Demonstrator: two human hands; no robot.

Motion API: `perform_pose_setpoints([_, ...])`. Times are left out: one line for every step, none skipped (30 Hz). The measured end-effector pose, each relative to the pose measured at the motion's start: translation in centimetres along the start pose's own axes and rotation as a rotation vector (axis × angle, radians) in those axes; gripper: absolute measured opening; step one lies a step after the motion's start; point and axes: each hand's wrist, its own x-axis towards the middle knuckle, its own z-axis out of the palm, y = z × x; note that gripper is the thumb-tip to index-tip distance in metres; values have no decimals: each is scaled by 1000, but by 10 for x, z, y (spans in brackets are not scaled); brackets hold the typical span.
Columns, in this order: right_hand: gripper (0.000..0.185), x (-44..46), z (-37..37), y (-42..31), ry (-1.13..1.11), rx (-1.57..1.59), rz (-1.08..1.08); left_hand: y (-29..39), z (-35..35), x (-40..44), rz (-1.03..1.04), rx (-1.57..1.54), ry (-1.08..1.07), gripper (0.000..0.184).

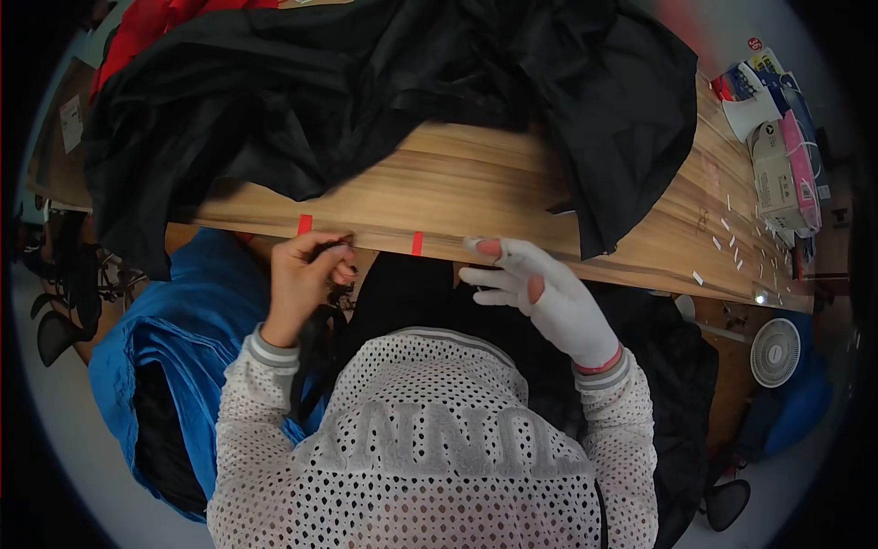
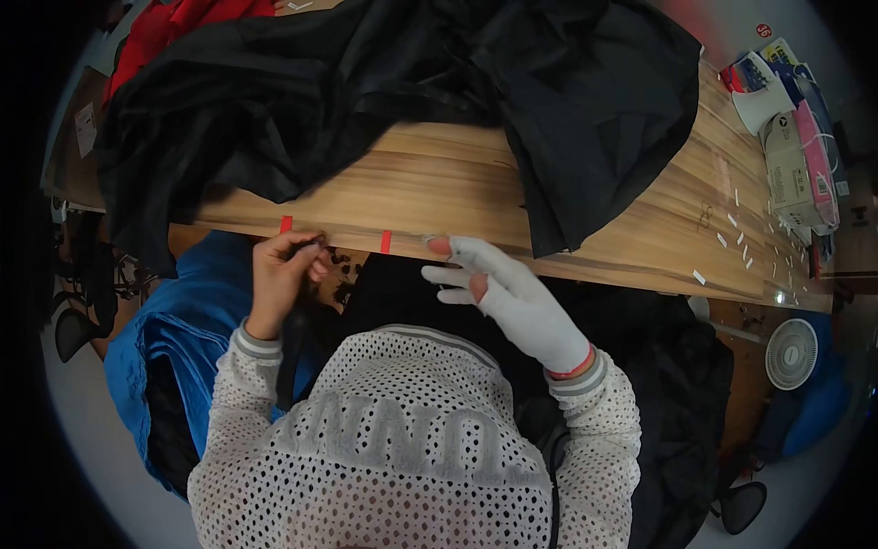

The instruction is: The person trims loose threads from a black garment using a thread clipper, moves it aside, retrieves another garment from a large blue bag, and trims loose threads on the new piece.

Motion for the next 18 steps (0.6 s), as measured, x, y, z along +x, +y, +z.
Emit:
perform_pose_setpoints([78,-1,-3,-7,39,-9,-8,-8,-23,2,23,4,-104,17])
perform_pose_setpoints([78,-2,-4,-8,43,-14,-13,-12,-40,5,49,8,-209,17])
perform_pose_setpoints([79,-2,-5,-8,59,33,-29,-7,-46,5,156,274,-284,18])
perform_pose_setpoints([79,-2,-5,-9,73,78,-45,-12,-53,6,165,269,-284,18])
perform_pose_setpoints([79,-2,-5,-13,70,67,-47,-24,-63,9,137,520,-351,21])
perform_pose_setpoints([75,-2,-5,-17,39,-3,-59,-39,-73,11,106,772,-408,25])
perform_pose_setpoints([70,-2,-3,-20,5,-71,-73,-60,-85,13,163,883,-411,27])
perform_pose_setpoints([63,-2,0,-24,25,-103,-91,-80,-91,1,293,1364,-253,32])
perform_pose_setpoints([61,-1,0,-26,39,-244,-150,-118,-116,3,276,1581,-244,41])
perform_pose_setpoints([60,1,1,-29,51,-382,-217,-156,-141,4,260,1798,-243,51])
perform_pose_setpoints([68,6,5,-37,125,-653,-353,-180,-164,24,249,1810,-200,51])
perform_pose_setpoints([72,15,9,-47,224,-953,-506,-175,-173,43,-318,1659,-343,53])
perform_pose_setpoints([77,26,13,-56,336,-1249,-658,-173,-180,43,-586,1525,-408,54])
perform_pose_setpoints([87,39,10,-61,398,-1352,-693,-171,-187,42,-853,1403,-449,56])
perform_pose_setpoints([89,52,7,-65,440,-1482,-681,-126,-154,20,-711,1514,-248,58])
perform_pose_setpoints([92,67,2,-70,486,-1613,-665,-119,-151,12,-636,1563,-138,60])
perform_pose_setpoints([99,86,-4,-72,492,-1729,-680,-113,-149,4,-560,1605,-27,61])
perform_pose_setpoints([101,104,-6,-74,476,-1865,-596,-136,-176,6,-449,1412,108,62])
